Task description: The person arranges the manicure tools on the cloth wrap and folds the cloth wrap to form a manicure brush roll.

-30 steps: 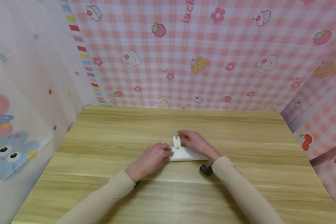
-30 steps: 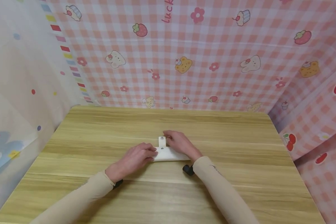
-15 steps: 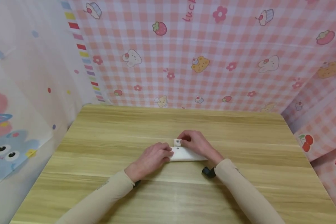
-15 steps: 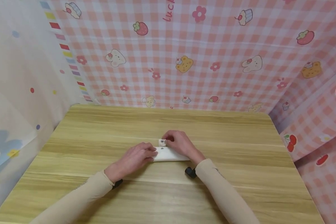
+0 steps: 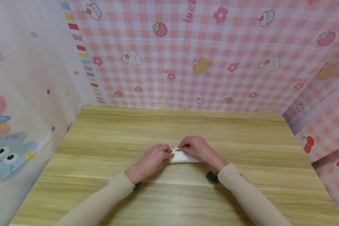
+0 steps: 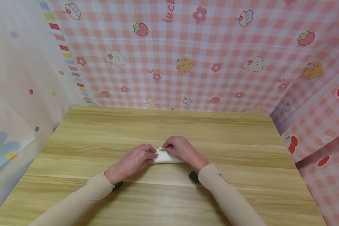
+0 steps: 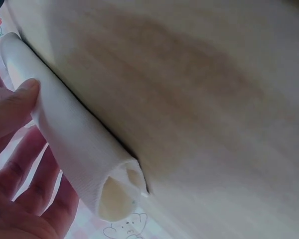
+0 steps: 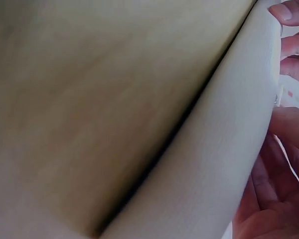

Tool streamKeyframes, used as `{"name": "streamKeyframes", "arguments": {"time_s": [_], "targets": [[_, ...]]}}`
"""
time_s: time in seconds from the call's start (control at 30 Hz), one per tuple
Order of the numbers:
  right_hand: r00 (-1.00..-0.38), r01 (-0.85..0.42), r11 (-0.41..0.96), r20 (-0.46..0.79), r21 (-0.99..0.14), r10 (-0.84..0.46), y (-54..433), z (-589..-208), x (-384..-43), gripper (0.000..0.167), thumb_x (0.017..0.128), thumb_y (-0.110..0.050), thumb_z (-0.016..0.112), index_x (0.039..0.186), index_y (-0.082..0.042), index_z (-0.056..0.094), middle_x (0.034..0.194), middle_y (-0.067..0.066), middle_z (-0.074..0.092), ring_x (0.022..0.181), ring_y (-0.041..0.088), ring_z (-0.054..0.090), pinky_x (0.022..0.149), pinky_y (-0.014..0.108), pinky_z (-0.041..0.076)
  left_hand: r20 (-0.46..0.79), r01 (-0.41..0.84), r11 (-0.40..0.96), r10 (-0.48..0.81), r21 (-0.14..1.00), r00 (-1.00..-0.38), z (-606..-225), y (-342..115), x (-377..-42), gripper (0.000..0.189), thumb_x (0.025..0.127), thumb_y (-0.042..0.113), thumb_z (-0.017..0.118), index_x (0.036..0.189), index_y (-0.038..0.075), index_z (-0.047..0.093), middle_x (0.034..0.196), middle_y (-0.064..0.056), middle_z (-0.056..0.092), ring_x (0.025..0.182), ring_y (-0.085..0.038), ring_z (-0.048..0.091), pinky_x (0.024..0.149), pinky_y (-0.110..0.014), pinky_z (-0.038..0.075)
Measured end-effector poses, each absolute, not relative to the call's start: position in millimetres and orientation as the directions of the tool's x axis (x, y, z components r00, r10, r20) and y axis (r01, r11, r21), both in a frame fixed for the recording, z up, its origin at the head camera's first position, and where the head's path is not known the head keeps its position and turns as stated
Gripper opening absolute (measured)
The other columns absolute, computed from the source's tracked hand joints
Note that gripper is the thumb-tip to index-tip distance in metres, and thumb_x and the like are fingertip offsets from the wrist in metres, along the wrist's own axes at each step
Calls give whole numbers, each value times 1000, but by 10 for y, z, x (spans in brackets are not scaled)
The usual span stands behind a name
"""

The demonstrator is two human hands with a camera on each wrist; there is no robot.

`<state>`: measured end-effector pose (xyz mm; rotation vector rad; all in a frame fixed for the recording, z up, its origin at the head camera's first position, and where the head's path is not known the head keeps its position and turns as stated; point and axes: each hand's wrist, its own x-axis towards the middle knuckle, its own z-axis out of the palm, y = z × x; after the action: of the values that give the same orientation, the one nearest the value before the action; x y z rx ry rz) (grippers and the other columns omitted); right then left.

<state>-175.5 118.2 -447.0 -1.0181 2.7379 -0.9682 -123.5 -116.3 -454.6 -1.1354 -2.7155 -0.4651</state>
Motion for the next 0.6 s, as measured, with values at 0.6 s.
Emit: {"name": "streamKeyframes", "arguments": {"time_s": [0.6], "targets": [[-632, -755, 551, 170, -357, -756, 1177, -4399, -1713, 10, 95, -8, 75, 103, -7, 81, 106, 5, 74, 96, 19, 71, 84, 32, 59, 251, 722, 659, 677, 211, -691, -4543, -1155, -1244, 18, 90, 11, 82, 107, 8, 80, 109, -5, 68, 97, -22, 65, 83, -35, 57]]}}
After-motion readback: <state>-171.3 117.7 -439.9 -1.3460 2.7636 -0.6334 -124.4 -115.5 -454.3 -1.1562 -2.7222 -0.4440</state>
